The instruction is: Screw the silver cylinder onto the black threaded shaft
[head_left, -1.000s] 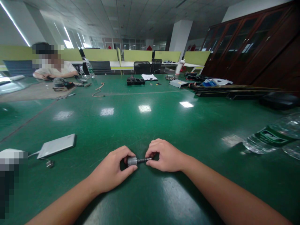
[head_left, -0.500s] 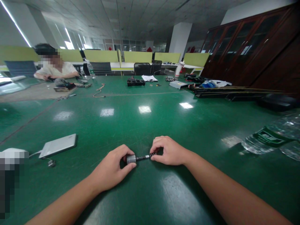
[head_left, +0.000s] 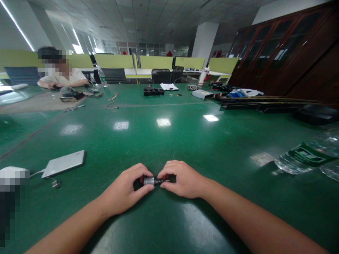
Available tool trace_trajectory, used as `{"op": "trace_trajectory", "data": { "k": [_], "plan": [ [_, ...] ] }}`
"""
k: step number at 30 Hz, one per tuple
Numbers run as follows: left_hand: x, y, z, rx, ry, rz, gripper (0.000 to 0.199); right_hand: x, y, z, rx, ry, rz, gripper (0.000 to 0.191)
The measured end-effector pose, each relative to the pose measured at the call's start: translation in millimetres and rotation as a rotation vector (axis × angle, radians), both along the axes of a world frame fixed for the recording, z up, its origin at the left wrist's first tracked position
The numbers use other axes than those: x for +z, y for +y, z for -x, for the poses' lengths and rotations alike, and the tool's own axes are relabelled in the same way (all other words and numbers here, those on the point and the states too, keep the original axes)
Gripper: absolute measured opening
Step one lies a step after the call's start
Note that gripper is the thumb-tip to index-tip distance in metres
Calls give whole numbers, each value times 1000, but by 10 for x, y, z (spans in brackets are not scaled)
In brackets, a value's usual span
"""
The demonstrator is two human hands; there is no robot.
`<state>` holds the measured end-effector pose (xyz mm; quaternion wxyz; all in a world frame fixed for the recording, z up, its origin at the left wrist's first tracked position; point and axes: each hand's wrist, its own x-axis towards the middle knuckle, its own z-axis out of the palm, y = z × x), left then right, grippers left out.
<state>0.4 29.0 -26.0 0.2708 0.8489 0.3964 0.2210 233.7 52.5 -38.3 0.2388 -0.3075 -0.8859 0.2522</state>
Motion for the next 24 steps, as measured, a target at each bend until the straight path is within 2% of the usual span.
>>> {"op": "trace_trajectory", "data": {
  "k": [6,15,24],
  "plan": [
    [-4,4,-19,23,23,38,15,-24,11,1,54,9,-59,18],
    [-7,-7,-83,110,58,63,13,-23,-49,49,-41,-67,-92,17],
    [-13,-22,-74,104,64,67,13,4,-45,64,-46,-71,-64,15]
  ]
}}
